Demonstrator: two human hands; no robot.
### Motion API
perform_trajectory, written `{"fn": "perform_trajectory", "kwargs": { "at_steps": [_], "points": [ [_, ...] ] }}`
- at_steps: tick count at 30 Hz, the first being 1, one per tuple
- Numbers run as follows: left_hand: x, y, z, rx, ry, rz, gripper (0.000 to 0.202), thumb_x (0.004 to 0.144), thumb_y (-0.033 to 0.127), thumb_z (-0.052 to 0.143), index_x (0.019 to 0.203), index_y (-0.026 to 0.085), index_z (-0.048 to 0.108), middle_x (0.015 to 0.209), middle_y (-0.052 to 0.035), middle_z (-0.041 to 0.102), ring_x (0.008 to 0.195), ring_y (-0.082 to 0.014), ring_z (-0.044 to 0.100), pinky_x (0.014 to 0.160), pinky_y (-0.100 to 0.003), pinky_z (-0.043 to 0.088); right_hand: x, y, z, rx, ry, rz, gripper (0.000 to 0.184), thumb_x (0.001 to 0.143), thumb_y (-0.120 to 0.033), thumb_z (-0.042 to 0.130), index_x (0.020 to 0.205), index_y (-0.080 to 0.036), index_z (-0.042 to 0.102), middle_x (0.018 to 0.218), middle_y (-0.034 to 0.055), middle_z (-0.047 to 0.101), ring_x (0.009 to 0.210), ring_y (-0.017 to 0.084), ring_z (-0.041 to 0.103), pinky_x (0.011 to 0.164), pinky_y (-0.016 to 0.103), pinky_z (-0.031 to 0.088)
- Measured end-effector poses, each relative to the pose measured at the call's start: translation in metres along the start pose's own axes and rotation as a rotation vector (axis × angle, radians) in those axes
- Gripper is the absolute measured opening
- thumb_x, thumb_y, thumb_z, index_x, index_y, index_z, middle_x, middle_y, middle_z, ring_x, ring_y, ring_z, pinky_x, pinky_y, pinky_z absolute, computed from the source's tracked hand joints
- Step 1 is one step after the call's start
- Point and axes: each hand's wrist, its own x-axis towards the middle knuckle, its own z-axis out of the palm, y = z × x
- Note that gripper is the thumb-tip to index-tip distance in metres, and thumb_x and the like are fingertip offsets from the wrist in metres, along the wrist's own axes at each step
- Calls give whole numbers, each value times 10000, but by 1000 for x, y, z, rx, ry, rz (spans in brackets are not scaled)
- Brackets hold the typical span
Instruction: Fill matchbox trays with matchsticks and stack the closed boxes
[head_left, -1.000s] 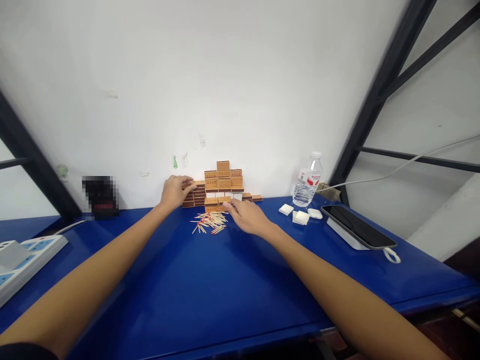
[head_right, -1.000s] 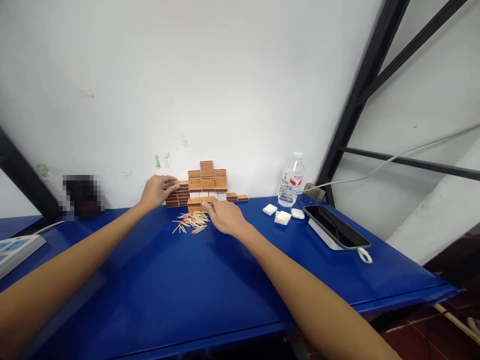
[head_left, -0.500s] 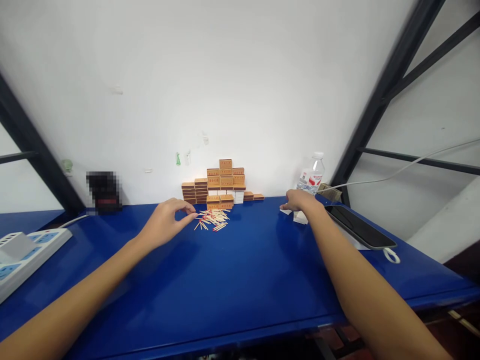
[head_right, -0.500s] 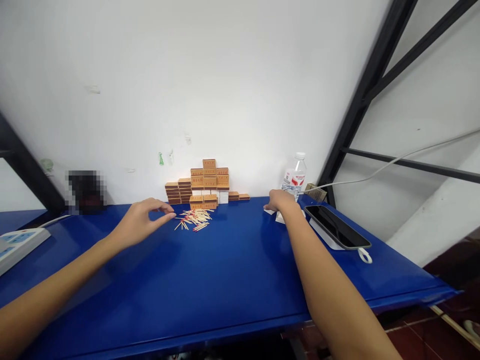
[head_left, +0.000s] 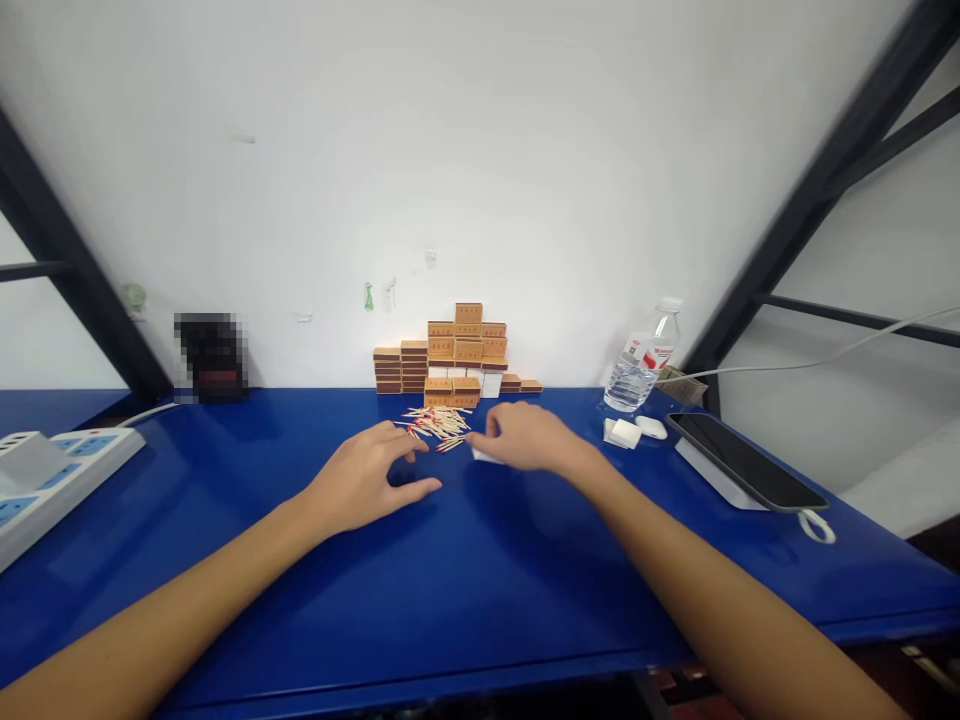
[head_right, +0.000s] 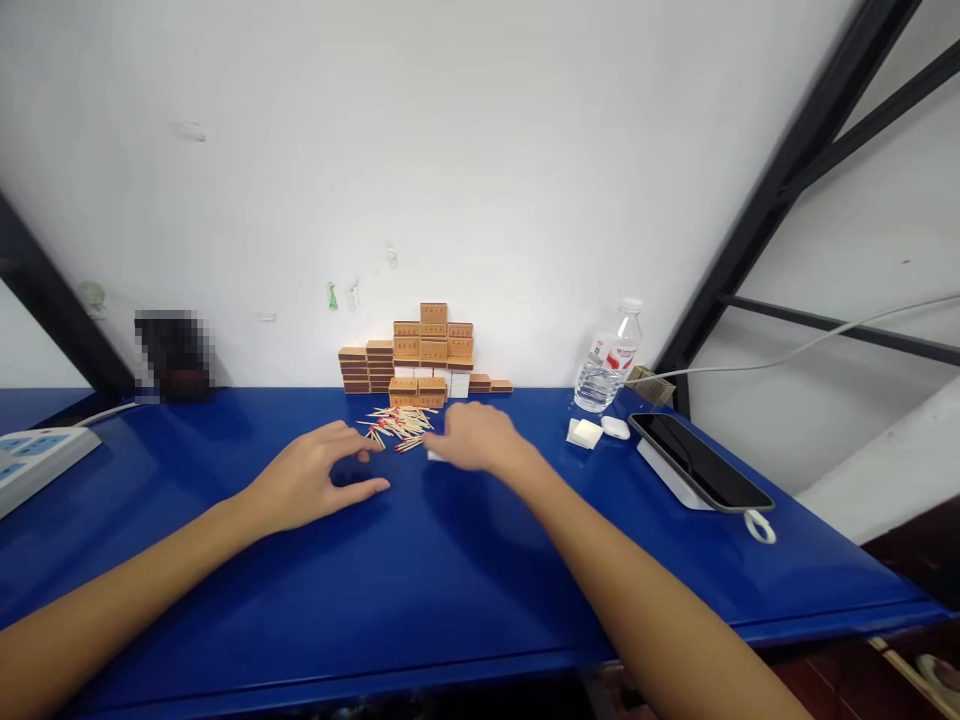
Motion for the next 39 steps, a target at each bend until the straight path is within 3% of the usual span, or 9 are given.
{"fn": "perform_trajectory", "kwargs": {
  "at_steps": [3,5,8,10,14,23,29,33,39],
  "points": [
    [-1,9,0,-10,-43,-1,494,864,621,736,1149,218,719,1008,-58,732,934,-258,654,794,-386,522,-13,-33,18,52,33,-64,441,932,-619,581,866,-207,726,979,130,769,937,306,709,735,348,475],
    [-1,10,0,-36,-76,-8,476,847,603,759,1128,221,726,1047,-61,728,965,-263,657,813,-386,520,-14,-37,26,91,38,-97,392,952,-575,593,858,-214,709,962,113,762,903,278,697,716,331,446],
    [-2,9,2,-80,-136,-21,396,866,555,753,1085,225,749,1045,-64,724,999,-263,651,844,-382,514,-1,-22,30,149,117,-160,272,1011,-428,577,924,-199,694,940,90,742,827,215,655,683,301,392],
    [-1,9,1,-104,-175,-30,356,886,551,729,1029,227,761,1006,-63,717,981,-255,646,845,-377,508,11,-7,32,201,178,-294,180,1010,-343,603,979,-186,685,935,68,722,799,179,616,681,284,372],
    [-2,7,-5,-92,-206,-25,399,849,572,746,1053,229,747,985,-55,709,984,-262,637,831,-371,494,31,13,41,300,168,-527,200,950,-363,724,990,-173,677,915,40,670,820,165,568,706,267,373],
    [-1,-5,-17,-127,-287,-37,315,807,475,754,979,213,718,934,-35,681,837,-203,617,753,-328,479,32,8,49,260,25,-441,122,1003,-256,644,925,-164,661,949,69,675,848,180,580,737,271,399],
    [0,0,-13,-158,-274,-39,294,838,470,744,972,209,719,909,-32,677,823,-195,605,734,-318,467,22,10,38,169,-31,-426,196,1058,-269,518,950,-156,635,1047,130,678,916,224,611,780,307,434],
    [0,2,-10,-155,-239,-45,287,864,478,730,954,206,706,890,-29,674,831,-200,606,726,-320,458,17,15,25,189,5,-412,207,1069,-282,478,935,-171,590,1009,115,661,866,212,590,771,318,435],
    [-1,2,-6,-161,-211,-37,271,876,458,726,979,208,705,887,-29,675,831,-201,605,729,-323,461,-2,-3,15,332,-12,-559,230,1078,-337,472,928,-195,573,955,63,634,838,191,552,744,311,422]
  ]
}}
